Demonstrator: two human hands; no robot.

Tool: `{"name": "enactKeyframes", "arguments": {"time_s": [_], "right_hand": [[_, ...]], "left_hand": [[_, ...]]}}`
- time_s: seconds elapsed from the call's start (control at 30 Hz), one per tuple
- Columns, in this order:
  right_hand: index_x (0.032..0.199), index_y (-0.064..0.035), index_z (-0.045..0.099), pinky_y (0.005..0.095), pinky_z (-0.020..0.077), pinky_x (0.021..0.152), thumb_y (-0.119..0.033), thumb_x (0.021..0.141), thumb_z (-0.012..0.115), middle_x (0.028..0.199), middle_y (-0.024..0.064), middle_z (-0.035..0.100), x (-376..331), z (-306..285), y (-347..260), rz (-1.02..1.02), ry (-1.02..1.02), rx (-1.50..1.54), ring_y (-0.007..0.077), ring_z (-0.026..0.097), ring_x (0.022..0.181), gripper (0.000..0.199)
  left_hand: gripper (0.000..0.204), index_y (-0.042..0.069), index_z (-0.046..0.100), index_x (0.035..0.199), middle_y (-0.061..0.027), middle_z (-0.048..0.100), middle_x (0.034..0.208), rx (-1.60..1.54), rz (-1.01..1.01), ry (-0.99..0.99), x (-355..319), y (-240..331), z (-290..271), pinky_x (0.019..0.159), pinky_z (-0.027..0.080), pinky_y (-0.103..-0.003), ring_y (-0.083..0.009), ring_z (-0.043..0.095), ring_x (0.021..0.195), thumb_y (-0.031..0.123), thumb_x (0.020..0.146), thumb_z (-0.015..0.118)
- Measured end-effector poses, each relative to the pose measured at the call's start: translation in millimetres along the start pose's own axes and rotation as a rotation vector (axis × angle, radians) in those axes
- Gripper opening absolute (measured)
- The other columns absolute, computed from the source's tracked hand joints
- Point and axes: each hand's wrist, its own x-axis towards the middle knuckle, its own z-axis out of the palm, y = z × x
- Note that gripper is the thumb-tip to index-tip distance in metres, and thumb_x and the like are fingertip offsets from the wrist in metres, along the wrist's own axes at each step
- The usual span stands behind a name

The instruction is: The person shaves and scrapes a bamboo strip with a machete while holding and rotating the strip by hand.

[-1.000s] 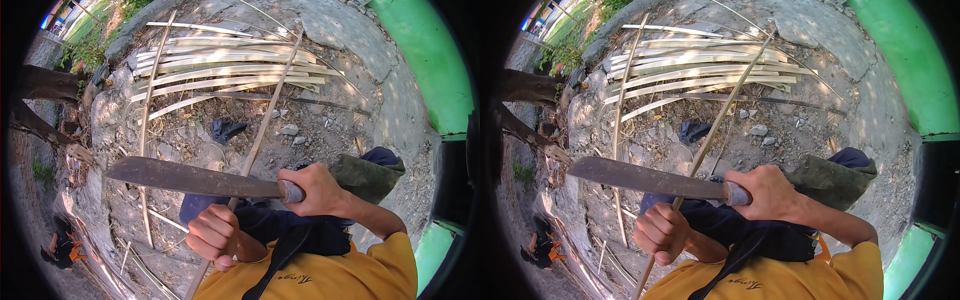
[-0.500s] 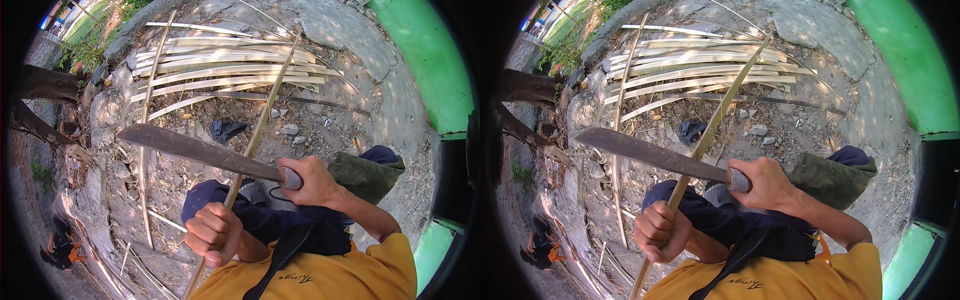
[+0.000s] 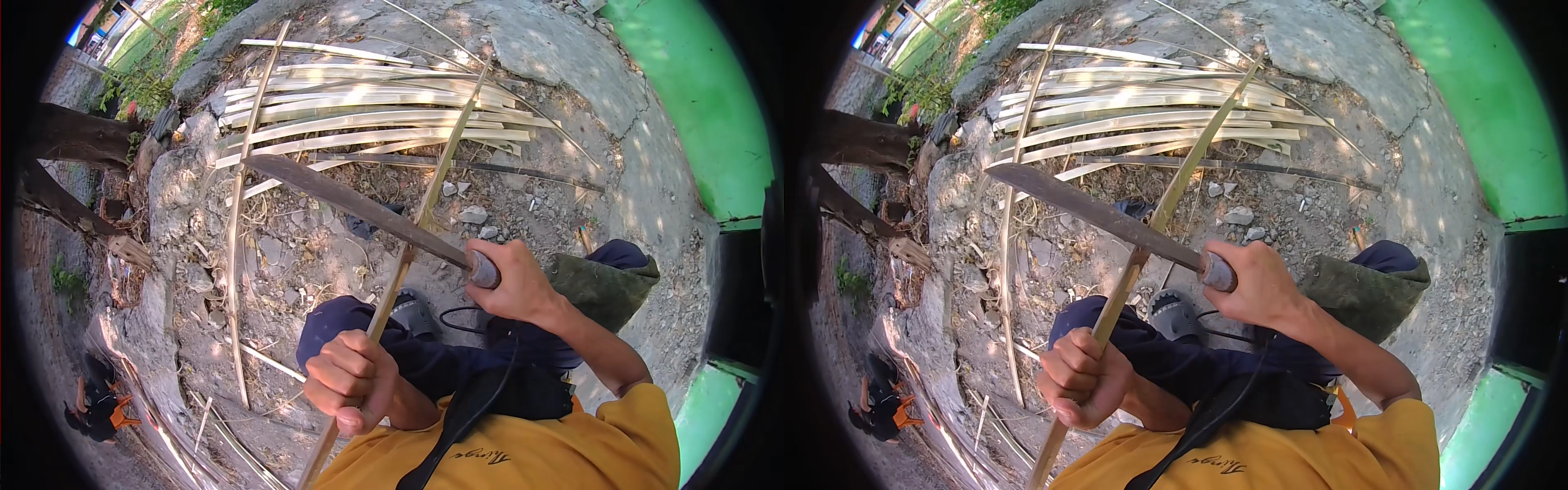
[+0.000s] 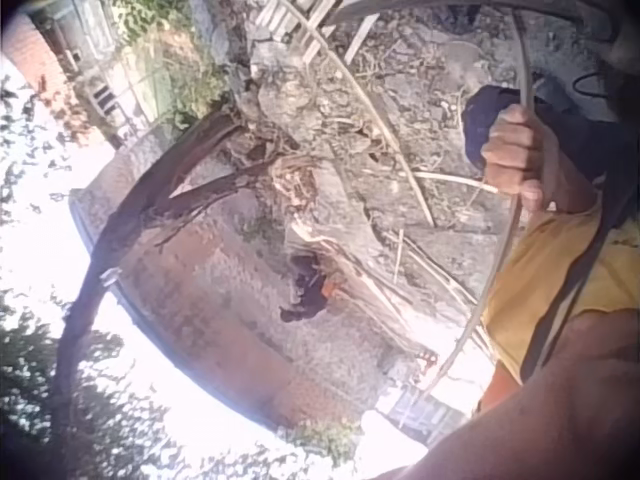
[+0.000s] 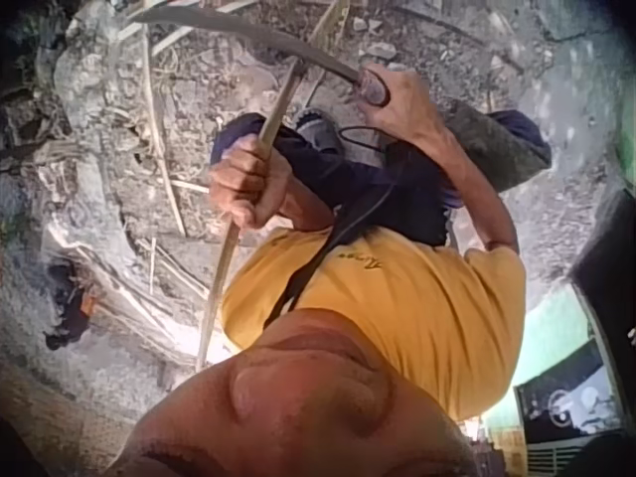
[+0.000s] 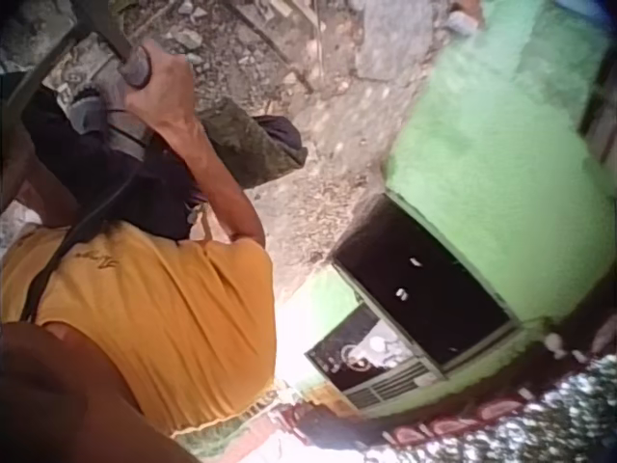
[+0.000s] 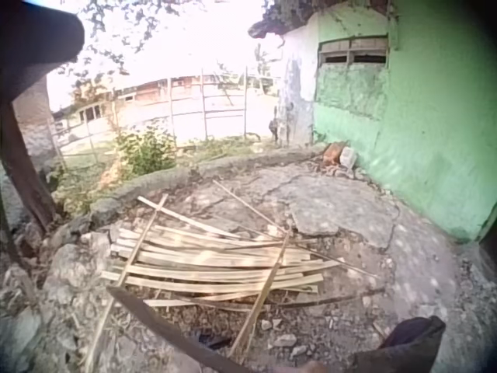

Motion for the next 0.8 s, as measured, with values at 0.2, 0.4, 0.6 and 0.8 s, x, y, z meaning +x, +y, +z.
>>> {"name": "enactKeyframes", "arguments": {"time_s": [0.2, 0.4, 0.6, 0.8], "right_hand": [[0.099, -0.0076, 0.065, 0.0470, 0.0555, 0.064, -0.018, 0.074, 0.078, 0.071, 0.0191, 0.068, -8, 0, -29, -0.024, -0.075, 0.096, 0.0426, 0.069, 0.073, 0.030], [0.096, -0.0052, 0.064, 0.0474, 0.0536, 0.063, -0.016, 0.076, 0.075, 0.070, 0.0189, 0.066, 10, -4, 16, 0.020, 0.010, -0.020, 0.0437, 0.068, 0.073, 0.026], [0.092, -0.0018, 0.063, 0.0414, 0.0513, 0.060, -0.013, 0.070, 0.076, 0.066, 0.0185, 0.062, 4, -6, -2, 0.000, -0.002, 0.098, 0.0426, 0.064, 0.064, 0.028], [0.092, -0.0039, 0.065, 0.0451, 0.0528, 0.063, -0.015, 0.072, 0.076, 0.070, 0.0190, 0.065, 11, -13, 6, -0.067, -0.067, -0.045, 0.0429, 0.066, 0.068, 0.025]], "left_hand": [[0.057, 0.015, 0.021, 0.054, 0.0060, 0.026, 0.040, 0.008, -0.001, -0.014, 0, 2, 0, 0.044, 0.015, -0.026, -0.0051, 0.016, 0.035, 0.013, 0.090, 0.064], [0.058, 0.016, 0.021, 0.053, 0.0058, 0.026, 0.040, -0.016, -0.008, 0.031, -1, 4, 1, 0.045, 0.015, -0.026, -0.0055, 0.016, 0.035, 0.013, 0.089, 0.066], [0.056, 0.016, 0.022, 0.053, 0.0056, 0.026, 0.040, -0.005, -0.026, 0.003, 0, -5, -1, 0.046, 0.014, -0.027, -0.0057, 0.016, 0.035, 0.012, 0.088, 0.066], [0.057, 0.016, 0.022, 0.052, 0.0057, 0.025, 0.040, -0.013, -0.014, 0.002, 2, 4, -2, 0.046, 0.013, -0.027, -0.0057, 0.016, 0.035, 0.012, 0.088, 0.066]]}}
